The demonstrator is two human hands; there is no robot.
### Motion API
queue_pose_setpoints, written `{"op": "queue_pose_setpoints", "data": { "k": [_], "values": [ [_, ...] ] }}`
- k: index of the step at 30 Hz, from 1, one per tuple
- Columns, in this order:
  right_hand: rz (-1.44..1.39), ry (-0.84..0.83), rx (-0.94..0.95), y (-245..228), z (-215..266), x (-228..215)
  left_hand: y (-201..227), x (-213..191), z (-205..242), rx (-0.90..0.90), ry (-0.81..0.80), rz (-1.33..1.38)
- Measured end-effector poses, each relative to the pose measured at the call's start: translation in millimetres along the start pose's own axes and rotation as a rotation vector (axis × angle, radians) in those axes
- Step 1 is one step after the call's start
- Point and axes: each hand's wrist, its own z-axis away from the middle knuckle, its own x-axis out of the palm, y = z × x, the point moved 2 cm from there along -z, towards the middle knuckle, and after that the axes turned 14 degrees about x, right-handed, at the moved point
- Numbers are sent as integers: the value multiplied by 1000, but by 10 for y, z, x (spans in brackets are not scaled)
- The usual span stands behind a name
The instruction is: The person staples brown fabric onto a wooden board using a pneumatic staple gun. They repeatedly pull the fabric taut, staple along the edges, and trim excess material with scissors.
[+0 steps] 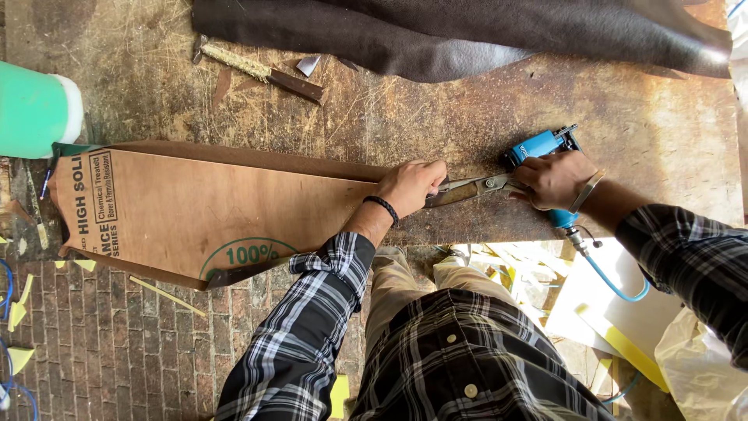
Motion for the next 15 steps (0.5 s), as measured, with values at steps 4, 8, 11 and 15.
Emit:
{"op": "queue_pose_setpoints", "data": {
  "k": [4,8,11,15],
  "values": [
    [36,143,-93,-23,17,-69,-77,104,23,-102,-69,19],
    [102,74,-101,-261,-50,-169,-109,200,19,-74,-44,67],
    [33,-26,-77,-440,-122,-162,-165,244,-23,-117,-100,80],
    [-16,-111,-5,-492,-66,-100,-271,81,-8,-151,-3,156]
  ]
}}
